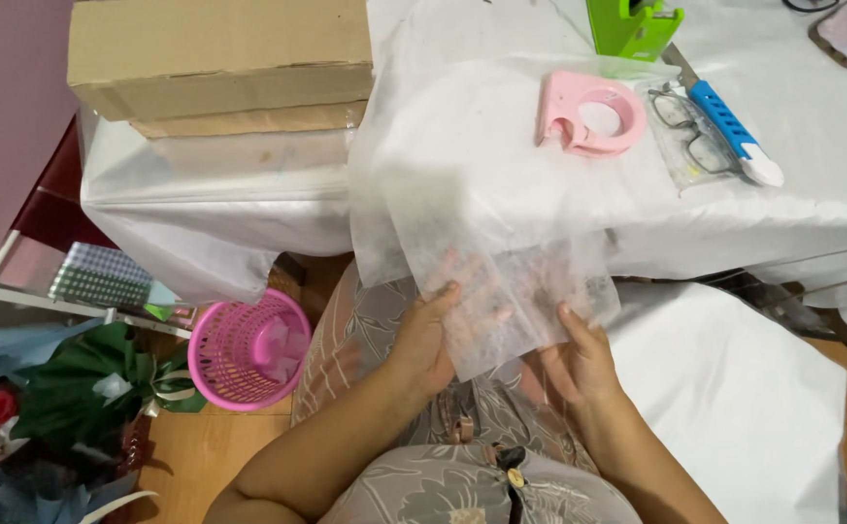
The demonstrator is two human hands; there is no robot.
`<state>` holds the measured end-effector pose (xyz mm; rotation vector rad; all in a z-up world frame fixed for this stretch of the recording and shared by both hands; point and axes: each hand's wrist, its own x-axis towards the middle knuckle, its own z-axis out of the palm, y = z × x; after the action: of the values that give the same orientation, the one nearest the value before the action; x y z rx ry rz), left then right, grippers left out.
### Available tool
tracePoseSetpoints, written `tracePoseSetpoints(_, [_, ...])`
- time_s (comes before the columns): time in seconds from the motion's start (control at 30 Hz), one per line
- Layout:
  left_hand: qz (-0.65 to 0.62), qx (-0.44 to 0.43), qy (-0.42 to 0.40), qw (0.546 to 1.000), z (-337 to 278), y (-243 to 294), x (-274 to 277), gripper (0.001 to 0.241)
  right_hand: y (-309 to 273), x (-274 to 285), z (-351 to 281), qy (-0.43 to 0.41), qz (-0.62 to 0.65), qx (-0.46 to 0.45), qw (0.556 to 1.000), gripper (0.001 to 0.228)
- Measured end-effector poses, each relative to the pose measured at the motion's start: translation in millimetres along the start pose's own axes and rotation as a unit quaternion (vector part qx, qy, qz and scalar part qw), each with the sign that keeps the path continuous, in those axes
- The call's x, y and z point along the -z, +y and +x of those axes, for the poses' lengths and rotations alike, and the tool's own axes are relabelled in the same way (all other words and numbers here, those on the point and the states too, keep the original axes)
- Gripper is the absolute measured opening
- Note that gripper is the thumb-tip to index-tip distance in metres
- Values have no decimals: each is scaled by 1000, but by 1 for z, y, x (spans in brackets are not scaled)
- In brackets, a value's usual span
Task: The person places a sheet of white paper on a table and uses a blue utility knife to cut it into smaller pieces. They then fold the cut paper by hand.
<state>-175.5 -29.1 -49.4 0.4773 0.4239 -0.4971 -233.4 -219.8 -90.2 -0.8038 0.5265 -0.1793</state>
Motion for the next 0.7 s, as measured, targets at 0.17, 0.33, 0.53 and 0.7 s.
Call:
tracePoseSetpoints(0.17, [35, -12, 18, 999, 7, -2, 38, 42, -53, -88, -51, 75, -106, 37, 991, 34])
tracePoseSetpoints(0.33, [93, -20, 29, 995, 4, 6, 32, 41, -61, -90, -63, 53, -254, 88, 962, 40])
tracePoseSetpoints(0.53, [89, -19, 55, 994, -17, 5, 4, 36, -50, -77, -60, -20, -240, 176, 955, 80])
tracePoseSetpoints(0.7, [81, -15, 33, 996, -44, 7, -32, 41, -40, -43, -48, -110, -353, 289, 883, 56])
